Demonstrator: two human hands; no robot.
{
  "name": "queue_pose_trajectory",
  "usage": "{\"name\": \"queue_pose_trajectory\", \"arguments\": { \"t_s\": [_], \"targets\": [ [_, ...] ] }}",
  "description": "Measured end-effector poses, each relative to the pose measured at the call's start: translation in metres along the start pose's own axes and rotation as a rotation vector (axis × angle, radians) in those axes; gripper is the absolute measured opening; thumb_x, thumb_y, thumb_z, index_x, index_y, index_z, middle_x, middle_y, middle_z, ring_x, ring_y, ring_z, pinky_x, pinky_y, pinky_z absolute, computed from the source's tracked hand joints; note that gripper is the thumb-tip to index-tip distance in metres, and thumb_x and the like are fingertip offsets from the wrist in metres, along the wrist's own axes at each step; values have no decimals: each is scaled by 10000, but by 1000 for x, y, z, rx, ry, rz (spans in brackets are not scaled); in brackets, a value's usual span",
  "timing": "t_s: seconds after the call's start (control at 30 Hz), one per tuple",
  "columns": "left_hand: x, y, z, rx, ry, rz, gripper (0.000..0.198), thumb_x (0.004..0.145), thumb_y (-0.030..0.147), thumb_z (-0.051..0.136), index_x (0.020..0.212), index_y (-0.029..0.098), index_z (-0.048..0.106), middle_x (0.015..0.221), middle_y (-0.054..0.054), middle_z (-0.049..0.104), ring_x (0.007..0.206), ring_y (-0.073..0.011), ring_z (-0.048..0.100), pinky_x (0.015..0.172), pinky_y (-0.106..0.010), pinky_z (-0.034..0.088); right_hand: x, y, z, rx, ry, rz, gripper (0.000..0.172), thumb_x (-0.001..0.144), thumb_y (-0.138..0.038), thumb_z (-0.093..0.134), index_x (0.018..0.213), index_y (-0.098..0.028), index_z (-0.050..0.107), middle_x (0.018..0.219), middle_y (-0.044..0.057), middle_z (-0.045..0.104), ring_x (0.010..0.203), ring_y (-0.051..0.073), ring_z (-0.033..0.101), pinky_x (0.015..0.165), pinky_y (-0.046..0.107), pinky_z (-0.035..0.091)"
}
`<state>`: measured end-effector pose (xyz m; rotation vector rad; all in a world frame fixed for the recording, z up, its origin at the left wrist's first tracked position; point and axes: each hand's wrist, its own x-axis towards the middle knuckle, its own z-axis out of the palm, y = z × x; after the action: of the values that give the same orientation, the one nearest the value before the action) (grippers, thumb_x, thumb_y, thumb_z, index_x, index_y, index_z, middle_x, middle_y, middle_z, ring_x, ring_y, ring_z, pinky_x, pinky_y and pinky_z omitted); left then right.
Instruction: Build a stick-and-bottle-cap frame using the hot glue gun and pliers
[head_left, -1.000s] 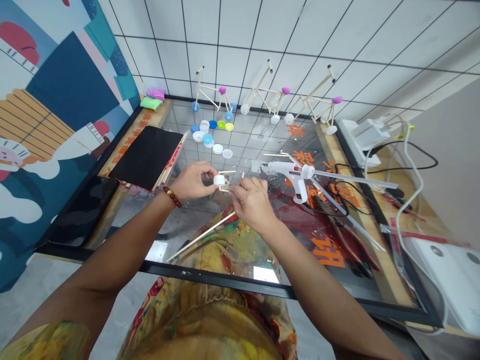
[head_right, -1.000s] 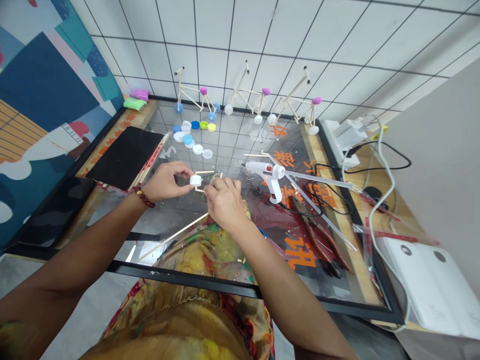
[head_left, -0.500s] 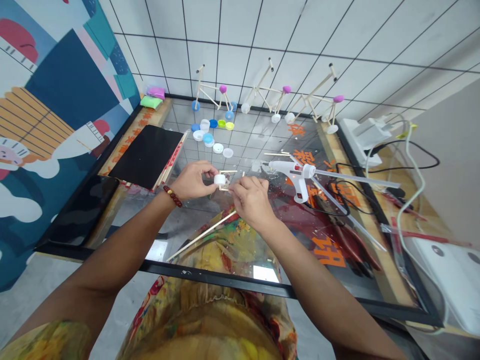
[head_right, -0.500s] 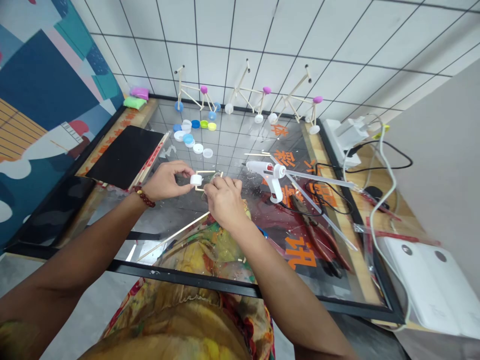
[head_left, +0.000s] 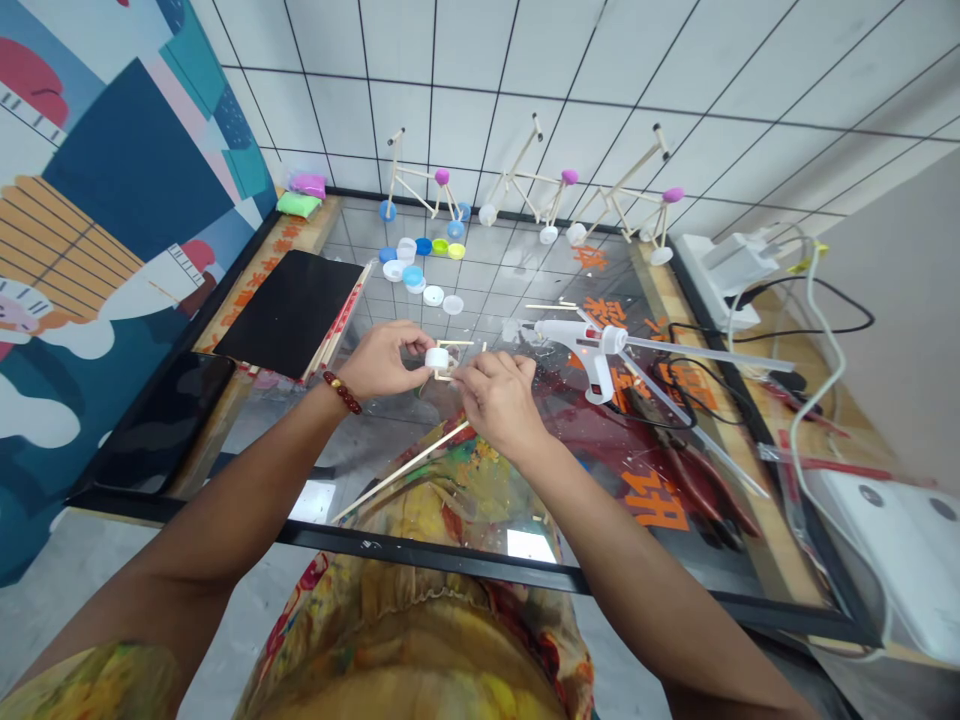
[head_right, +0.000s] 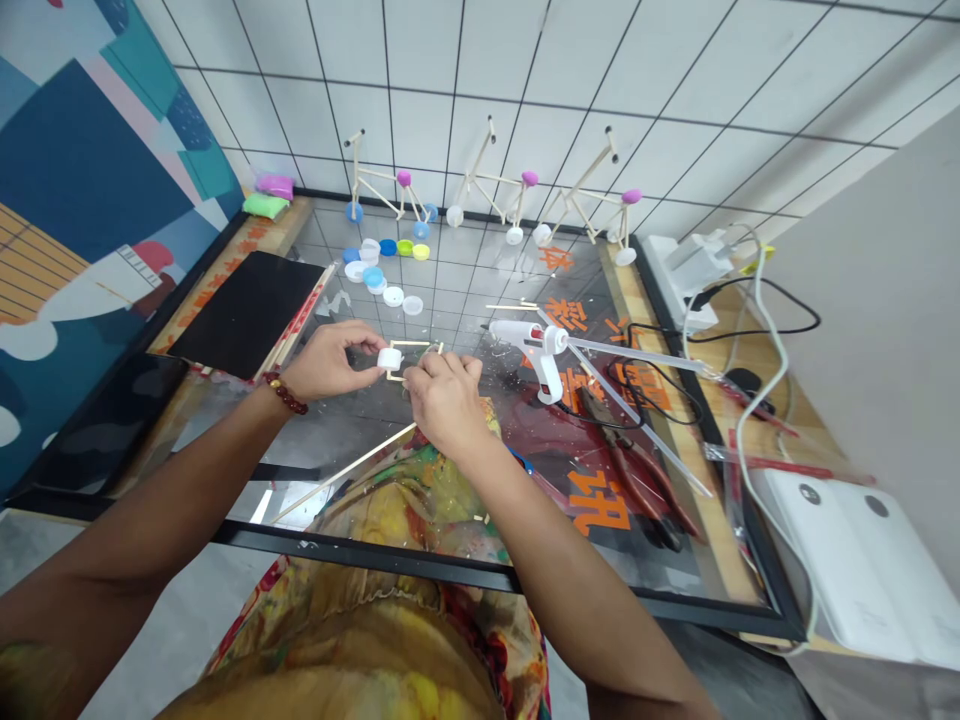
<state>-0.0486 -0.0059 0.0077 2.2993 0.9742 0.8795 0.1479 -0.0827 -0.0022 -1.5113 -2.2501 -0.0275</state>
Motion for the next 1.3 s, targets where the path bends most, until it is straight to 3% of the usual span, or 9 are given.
{"name": "queue_pose_trajectory", "arguments": {
  "t_s": [0.57,0.73,0.97,1.3],
  "targets": [
    [0,-1,-5,-14,4,15,368,669,177,640,1034,151,685,939,-66,681,752,-148,615,709,-274,511,-7,22,-33,31,206,98,233,973,-268,468,1027,-227,691,910,55,683,888,218,537,809,372,262],
    [0,-2,-8,-11,-41,32,422,671,167,652,1093,163,672,1024,-71,666,767,-140,615,729,-275,514,-8,20,-26,2,136,39,203,952,-268,514,1031,-225,696,920,56,683,879,221,525,767,359,262],
    [1,-2,-6,-4,-37,56,325,692,226,696,1009,155,706,991,-75,657,719,-130,600,739,-280,517,-5,9,-13,-30,-24,2,154,911,-275,584,967,-221,717,923,69,660,878,229,504,746,353,256],
    [1,0,-4,-17,-8,47,203,697,207,695,892,150,709,919,-66,670,726,-135,595,696,-259,507,1,4,-4,-47,-22,22,204,935,-240,530,877,-210,724,840,58,648,847,215,489,723,351,232]
  ]
}}
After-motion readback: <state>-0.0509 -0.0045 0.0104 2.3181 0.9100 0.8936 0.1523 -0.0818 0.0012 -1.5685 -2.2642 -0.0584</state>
